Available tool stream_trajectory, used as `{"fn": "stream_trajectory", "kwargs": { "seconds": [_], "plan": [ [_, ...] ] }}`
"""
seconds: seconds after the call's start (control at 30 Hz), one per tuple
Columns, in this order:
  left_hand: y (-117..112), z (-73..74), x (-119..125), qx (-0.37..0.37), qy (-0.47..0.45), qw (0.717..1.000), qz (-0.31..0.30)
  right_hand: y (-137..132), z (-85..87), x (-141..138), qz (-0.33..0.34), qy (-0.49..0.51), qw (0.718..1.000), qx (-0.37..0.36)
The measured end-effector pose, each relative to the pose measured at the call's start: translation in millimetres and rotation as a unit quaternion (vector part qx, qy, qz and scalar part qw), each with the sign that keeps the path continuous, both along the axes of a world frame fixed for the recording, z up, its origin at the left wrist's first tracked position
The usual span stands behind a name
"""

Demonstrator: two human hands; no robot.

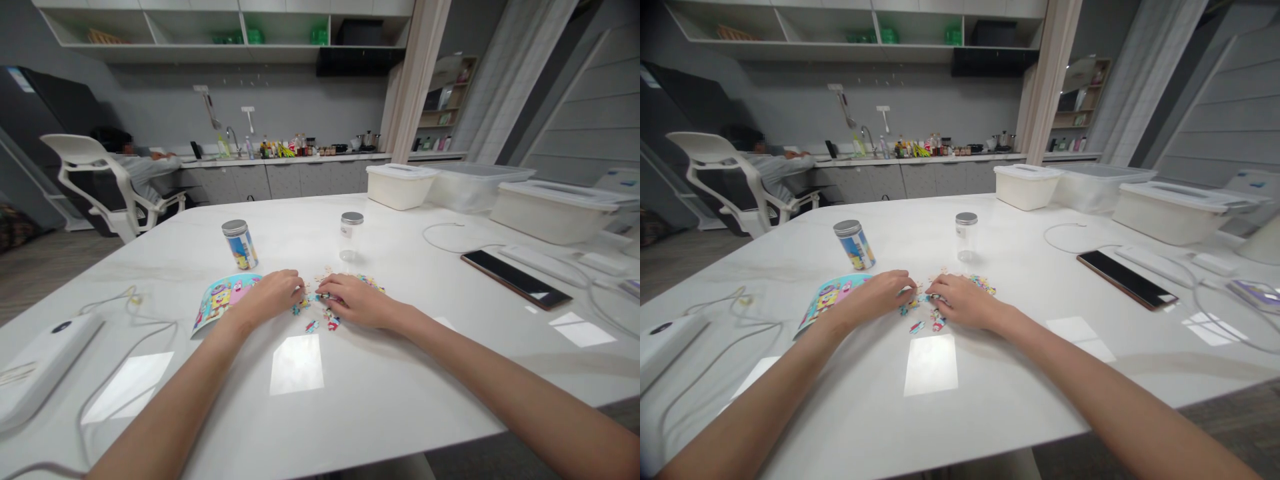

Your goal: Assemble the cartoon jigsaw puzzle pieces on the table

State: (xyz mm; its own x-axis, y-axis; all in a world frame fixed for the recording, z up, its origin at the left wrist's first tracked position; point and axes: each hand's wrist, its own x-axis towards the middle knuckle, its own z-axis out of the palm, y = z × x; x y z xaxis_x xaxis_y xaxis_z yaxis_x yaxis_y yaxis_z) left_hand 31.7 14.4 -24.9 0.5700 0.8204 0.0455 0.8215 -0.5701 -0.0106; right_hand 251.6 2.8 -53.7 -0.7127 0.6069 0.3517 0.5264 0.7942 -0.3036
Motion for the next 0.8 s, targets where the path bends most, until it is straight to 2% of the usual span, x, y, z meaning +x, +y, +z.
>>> {"fn": "stream_trajectory", "kwargs": {
  "seconds": [0.37, 0.53, 0.8],
  "plan": [
    [1.8, -2.6, -2.8, 0.012, -0.006, 1.0, -0.018, -1.2, 0.9, 0.7, -0.001, -0.001, 1.0, 0.003],
    [0.5, -0.7, -4.1, -0.011, 0.0, 1.0, -0.025, -0.7, 1.8, 0.0, -0.001, -0.013, 1.0, 0.001],
    [6.1, -7.8, -9.1, -0.018, -0.027, 0.999, -0.039, -1.2, 2.9, 0.0, -0.001, -0.011, 1.0, -0.002]
  ]
}}
